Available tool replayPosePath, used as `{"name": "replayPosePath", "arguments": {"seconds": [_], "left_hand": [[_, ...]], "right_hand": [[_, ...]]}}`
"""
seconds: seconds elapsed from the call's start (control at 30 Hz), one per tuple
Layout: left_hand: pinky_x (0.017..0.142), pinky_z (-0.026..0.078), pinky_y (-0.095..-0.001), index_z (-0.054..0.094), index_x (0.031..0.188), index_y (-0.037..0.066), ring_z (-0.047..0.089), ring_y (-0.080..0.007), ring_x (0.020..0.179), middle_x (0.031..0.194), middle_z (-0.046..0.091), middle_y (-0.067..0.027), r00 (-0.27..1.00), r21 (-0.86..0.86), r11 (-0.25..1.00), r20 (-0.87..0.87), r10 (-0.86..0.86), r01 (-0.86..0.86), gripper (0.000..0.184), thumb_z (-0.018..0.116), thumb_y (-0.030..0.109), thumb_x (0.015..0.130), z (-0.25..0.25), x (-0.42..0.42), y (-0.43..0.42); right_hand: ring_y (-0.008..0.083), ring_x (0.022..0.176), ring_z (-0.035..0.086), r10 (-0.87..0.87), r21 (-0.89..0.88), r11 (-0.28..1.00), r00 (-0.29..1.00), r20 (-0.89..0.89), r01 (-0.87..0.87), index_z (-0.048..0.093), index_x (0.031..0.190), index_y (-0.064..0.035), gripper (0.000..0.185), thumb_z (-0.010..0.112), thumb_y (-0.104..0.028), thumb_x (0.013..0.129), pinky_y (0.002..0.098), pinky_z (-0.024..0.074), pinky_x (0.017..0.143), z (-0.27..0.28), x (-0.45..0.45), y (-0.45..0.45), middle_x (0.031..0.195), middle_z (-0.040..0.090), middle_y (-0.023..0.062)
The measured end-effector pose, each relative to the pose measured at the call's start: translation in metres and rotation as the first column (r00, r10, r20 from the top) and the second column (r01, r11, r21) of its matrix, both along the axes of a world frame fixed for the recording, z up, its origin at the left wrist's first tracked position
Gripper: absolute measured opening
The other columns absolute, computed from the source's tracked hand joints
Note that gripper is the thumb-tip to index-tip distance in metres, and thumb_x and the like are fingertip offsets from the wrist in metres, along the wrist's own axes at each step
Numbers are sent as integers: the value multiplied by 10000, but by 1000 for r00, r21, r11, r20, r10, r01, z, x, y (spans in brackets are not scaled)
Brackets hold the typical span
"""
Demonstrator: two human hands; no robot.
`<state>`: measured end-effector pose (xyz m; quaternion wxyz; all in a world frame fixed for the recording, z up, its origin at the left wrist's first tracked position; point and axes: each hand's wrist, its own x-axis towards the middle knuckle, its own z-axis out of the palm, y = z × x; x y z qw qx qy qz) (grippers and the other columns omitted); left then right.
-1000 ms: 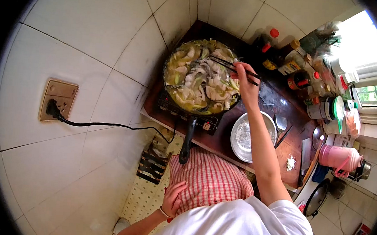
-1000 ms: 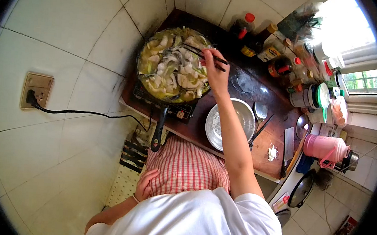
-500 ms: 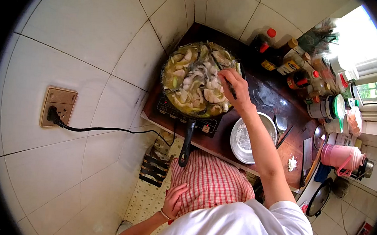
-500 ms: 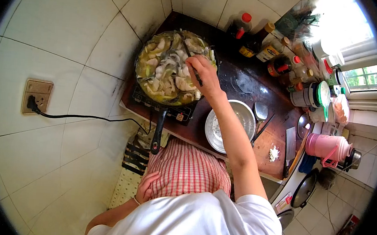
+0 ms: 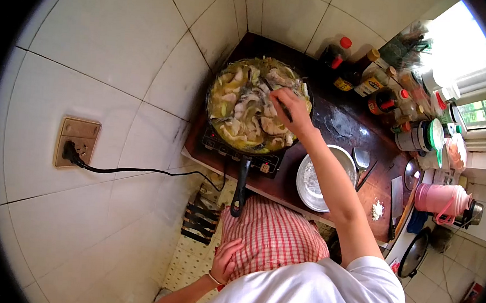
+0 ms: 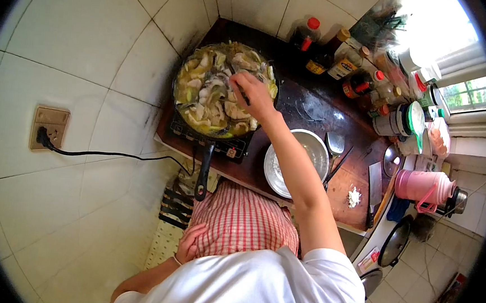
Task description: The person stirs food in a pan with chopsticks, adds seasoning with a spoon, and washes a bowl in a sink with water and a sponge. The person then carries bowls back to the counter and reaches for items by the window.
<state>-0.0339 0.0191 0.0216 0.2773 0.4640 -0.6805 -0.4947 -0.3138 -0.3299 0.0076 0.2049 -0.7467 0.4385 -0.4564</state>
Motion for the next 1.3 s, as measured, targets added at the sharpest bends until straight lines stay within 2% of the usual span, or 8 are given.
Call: {"name": "replayPosePath", "arguments": {"seconds": [0.07,0.27,0.5,0.77,0.93,1.07,1.2,1.3], "left_hand": [[995,345,-421,518,1198,-40,481,-368,1153,1250,502,-227,1000,1,1000,-1,6,-6,575,274,414,945,1,0,1],[992,347,-425,518,1201,-35,481,-370,1151,1253,501,-222,1000,0,1000,13,15,-15,568,278,413,945,1,1,2],[983,357,-436,519,1199,-32,483,-369,1147,1249,502,-221,1000,28,999,-14,25,-25,546,293,393,941,3,1,2],[989,353,-432,501,1221,-30,470,-370,1162,1281,476,-214,998,8,998,-8,56,-56,521,313,365,938,2,4,7],[991,352,-429,496,1230,-25,468,-367,1166,1282,476,-212,997,17,998,-41,67,-67,504,326,349,938,1,5,8],[998,349,-427,494,1234,-16,466,-366,1168,1282,475,-208,995,11,996,-45,93,-92,495,329,345,938,0,7,10],[997,348,-430,493,1236,-10,459,-371,1170,1282,474,-206,994,2,995,-31,100,-100,503,335,361,935,1,9,13],[996,349,-432,495,1233,-7,457,-375,1166,1284,472,-205,995,15,996,-35,91,-91,510,336,375,935,6,10,8]], "right_hand": [[345,831,567,8,-23,1000,995,-102,-10,567,940,-21,127,583,10,818,371,458,683,4,-1,7,909,586,151],[342,839,569,-50,-57,997,996,79,55,578,966,-5,139,582,4,827,376,460,700,29,15,-12,904,589,153],[358,832,559,133,-24,989,958,-256,-144,594,950,-10,117,561,-83,866,410,454,694,8,22,-29,897,583,161],[358,776,566,49,-53,997,998,-45,-51,599,924,-15,96,585,-62,841,402,451,633,41,50,-37,856,590,153],[351,779,570,121,-26,992,988,-91,-124,605,941,-22,101,571,-63,856,423,449,640,12,57,-40,866,593,143],[307,746,589,122,37,992,980,-157,-117,609,948,-6,106,578,-11,846,337,462,630,27,59,-27,877,608,129],[168,691,619,-8,-5,1000,999,-54,8,631,944,-7,107,579,-79,883,261,456,575,37,81,-12,832,630,112],[110,703,632,-76,201,979,962,263,23,625,965,24,192,543,-144,923,240,502,617,21,102,0,826,652,84]]}}
